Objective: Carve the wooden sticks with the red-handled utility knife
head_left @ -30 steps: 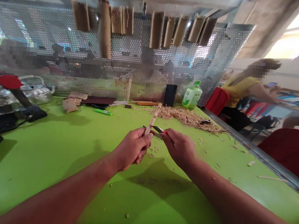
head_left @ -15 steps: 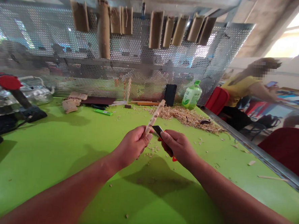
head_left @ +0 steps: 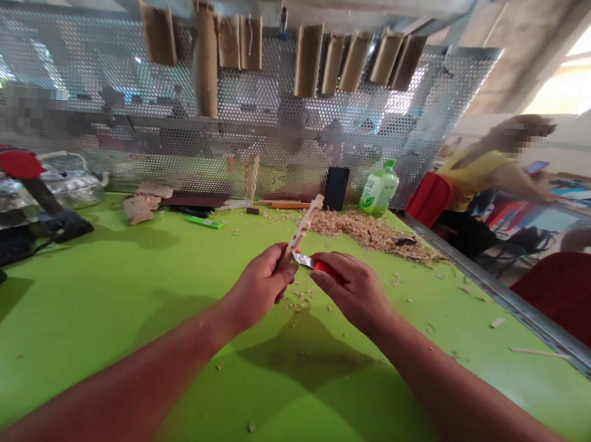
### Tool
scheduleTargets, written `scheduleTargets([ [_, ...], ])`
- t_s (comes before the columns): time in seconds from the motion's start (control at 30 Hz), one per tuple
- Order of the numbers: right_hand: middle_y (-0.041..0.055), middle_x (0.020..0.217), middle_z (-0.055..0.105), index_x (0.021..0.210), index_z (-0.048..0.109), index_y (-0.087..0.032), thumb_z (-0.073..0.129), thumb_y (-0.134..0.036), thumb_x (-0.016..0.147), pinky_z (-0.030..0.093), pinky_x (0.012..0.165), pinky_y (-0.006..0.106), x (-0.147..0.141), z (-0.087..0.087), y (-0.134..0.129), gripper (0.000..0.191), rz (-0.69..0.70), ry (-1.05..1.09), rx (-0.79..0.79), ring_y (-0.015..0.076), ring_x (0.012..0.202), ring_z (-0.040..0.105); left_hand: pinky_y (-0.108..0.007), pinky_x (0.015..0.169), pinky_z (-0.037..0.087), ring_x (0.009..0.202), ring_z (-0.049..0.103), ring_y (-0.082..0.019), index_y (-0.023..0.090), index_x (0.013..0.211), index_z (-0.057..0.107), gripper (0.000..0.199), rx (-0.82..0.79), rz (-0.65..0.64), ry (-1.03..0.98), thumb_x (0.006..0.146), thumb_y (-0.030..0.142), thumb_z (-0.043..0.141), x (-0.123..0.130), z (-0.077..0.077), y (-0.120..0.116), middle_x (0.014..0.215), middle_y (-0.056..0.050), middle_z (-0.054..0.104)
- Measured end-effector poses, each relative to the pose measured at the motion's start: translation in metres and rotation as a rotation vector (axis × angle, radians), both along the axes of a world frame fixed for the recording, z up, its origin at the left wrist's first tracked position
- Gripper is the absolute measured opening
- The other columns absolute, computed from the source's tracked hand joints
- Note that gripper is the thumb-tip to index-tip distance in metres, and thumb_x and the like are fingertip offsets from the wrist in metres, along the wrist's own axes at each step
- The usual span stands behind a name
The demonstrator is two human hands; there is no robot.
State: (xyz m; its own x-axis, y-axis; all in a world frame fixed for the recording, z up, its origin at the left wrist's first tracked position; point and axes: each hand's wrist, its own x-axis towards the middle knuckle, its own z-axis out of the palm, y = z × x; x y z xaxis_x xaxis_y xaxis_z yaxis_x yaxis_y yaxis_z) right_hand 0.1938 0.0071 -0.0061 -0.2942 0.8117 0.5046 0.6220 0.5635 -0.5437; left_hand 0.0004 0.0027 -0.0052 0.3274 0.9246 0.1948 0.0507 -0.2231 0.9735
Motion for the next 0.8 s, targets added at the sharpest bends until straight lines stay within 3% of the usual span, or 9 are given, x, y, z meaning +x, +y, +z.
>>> scheduleTargets([
  [0.43,0.0078,0.091,0.068,0.109,0.071,-0.021,0.055,-0.047,0.092,0.047,0.067,0.03,0.001,-0.001,-0.002,0.036,0.099,0.082,-0.126,0.0179,0.077,0.061,-0.023,0.057,0.034,0.062,0.038,-0.01,0.017,0.108,0.056,0.026,0.043,0.03,0.071,0.09,0.035,0.054,-0.002,0.005,-0.003,0.072,0.003,0.044],
  [0.6,0.0091,0.094,0.069,0.112,0.071,-0.021,0.055,-0.05,0.091,0.048,0.068,0.032,-0.002,-0.003,-0.004,0.039,0.107,0.111,-0.152,0.02,0.079,0.063,-0.023,0.056,0.034,0.062,0.04,-0.011,0.019,0.11,0.055,0.032,0.155,0.066,0.233,0.087,0.041,0.056,-0.008,0.004,-0.004,0.073,0.004,0.045],
  [0.8,0.0099,0.1,0.069,0.115,0.07,-0.021,0.053,-0.048,0.093,0.048,0.072,0.032,-0.013,-0.007,-0.017,0.039,0.045,0.1,-0.111,0.0196,0.081,0.064,-0.024,0.052,0.028,0.055,0.041,-0.01,0.018,0.084,0.05,0.03,0.41,0.254,0.488,0.089,0.047,0.054,-0.008,0.0,-0.004,0.063,0.005,0.046],
])
